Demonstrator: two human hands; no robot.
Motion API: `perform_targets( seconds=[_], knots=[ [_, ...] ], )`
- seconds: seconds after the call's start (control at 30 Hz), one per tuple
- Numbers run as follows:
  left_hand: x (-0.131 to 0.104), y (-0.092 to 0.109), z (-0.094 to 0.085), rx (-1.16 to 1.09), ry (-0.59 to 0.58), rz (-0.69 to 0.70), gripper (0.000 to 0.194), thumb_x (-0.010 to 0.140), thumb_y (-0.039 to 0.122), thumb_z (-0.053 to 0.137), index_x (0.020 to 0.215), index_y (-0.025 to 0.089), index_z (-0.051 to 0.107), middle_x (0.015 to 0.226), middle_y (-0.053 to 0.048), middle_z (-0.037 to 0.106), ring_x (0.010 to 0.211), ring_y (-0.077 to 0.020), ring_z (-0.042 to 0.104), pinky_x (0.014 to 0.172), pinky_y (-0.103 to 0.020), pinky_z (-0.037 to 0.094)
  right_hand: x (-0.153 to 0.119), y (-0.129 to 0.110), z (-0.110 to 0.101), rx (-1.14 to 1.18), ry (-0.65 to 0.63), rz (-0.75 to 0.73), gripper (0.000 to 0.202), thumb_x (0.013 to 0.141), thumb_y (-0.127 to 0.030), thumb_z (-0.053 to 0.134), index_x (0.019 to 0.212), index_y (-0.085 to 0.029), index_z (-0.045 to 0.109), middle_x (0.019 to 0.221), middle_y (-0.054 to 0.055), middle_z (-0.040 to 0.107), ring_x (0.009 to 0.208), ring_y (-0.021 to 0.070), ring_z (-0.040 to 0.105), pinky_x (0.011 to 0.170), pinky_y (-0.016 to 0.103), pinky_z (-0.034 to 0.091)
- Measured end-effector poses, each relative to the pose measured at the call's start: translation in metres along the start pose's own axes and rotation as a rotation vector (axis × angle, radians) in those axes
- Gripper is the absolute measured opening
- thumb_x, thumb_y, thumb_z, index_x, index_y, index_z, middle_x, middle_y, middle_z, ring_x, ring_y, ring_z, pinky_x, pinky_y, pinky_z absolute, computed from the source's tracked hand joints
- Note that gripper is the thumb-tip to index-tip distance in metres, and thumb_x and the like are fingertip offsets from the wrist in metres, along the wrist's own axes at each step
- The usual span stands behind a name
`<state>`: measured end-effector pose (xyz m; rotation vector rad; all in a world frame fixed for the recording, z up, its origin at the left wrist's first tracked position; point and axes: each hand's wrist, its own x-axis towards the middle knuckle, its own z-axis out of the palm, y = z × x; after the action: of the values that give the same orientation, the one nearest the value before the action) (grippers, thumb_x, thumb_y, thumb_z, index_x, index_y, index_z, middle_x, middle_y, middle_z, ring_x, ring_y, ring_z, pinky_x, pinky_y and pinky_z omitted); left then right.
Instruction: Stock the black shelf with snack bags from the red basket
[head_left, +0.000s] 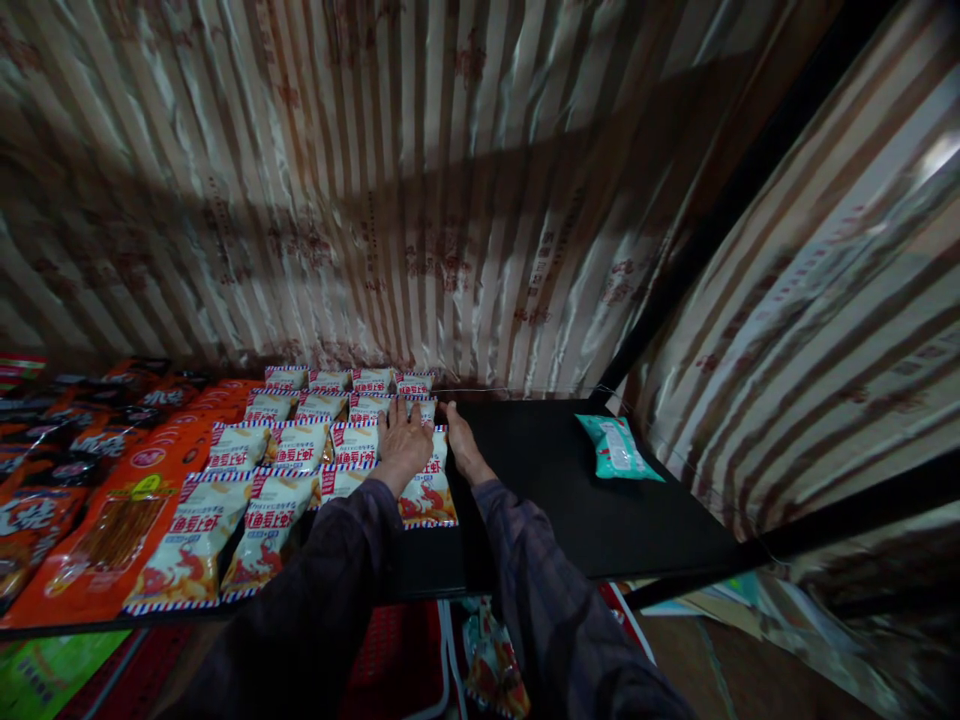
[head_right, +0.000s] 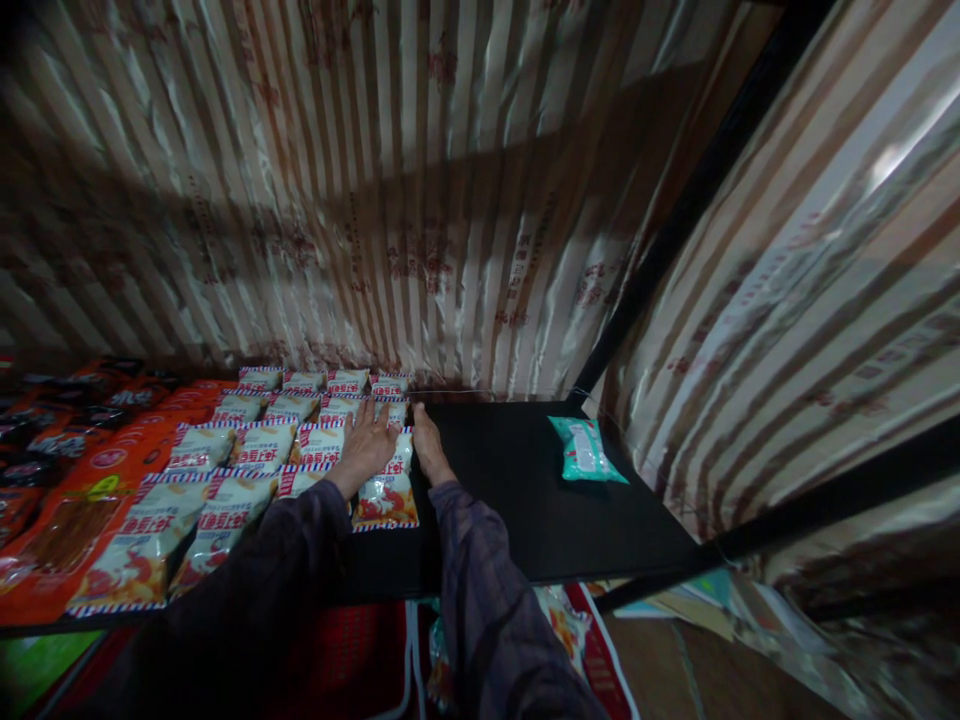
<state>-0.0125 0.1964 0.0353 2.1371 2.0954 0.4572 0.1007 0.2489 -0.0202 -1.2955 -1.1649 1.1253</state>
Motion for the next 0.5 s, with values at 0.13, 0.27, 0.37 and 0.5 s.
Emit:
perform_targets(
  seconds=[0.13, 0.27, 0.37, 0.5],
  knots=[
    [-0.004, 0.002, -0.006, -0.04, 0.0, 0.008, 0.055, 0.09, 0.037, 0.031, 0.14, 0.014, 0.036, 0.152, -0.016, 0.022, 0.141, -0.0299, 0.012, 0.112, -0.051, 0.012, -0.001, 0.003, -0.01, -0.015, 0.06, -0.027, 0.072, 0.081, -0.07, 0.035, 0.118, -0.013, 0.061, 0.135, 0.011, 0.052, 0.13, 0.0217, 0.042, 0.111, 0.035, 0.025],
    [-0.016, 0.006, -0.019, -0.066, -0.034, 0.026, 0.053, 0.089, 0.034, 0.036, 0.137, 0.014, 0.039, 0.152, -0.016, 0.023, 0.141, -0.031, 0.013, 0.112, -0.05, 0.016, -0.017, -0.005, -0.018, 0.027, 0.147, -0.118, 0.063, 0.081, -0.066, 0.039, 0.108, -0.015, 0.065, 0.126, 0.01, 0.06, 0.121, 0.0223, 0.051, 0.107, 0.038, 0.033],
    [-0.035, 0.01, -0.032, -0.111, -0.056, 0.11, 0.05, 0.087, 0.031, 0.042, 0.132, 0.01, 0.045, 0.148, -0.018, 0.03, 0.139, -0.0307, 0.022, 0.111, -0.046, 0.023, -0.048, -0.017, -0.02, 0.105, 0.215, -0.183, 0.053, 0.083, -0.059, 0.043, 0.105, -0.016, 0.065, 0.114, 0.01, 0.066, 0.107, 0.0211, 0.06, 0.097, 0.039, 0.043],
    [-0.082, 0.014, -0.044, -0.288, -0.046, 0.224, 0.038, 0.087, 0.027, 0.042, 0.12, 0.015, 0.056, 0.133, -0.012, 0.052, 0.123, -0.0225, 0.048, 0.106, -0.036, 0.036, -0.121, -0.032, -0.018, 0.096, 0.112, -0.259, 0.035, 0.083, -0.046, 0.052, 0.102, -0.019, 0.065, 0.104, 0.005, 0.069, 0.095, 0.018, 0.063, 0.09, 0.034, 0.047]
  ],
)
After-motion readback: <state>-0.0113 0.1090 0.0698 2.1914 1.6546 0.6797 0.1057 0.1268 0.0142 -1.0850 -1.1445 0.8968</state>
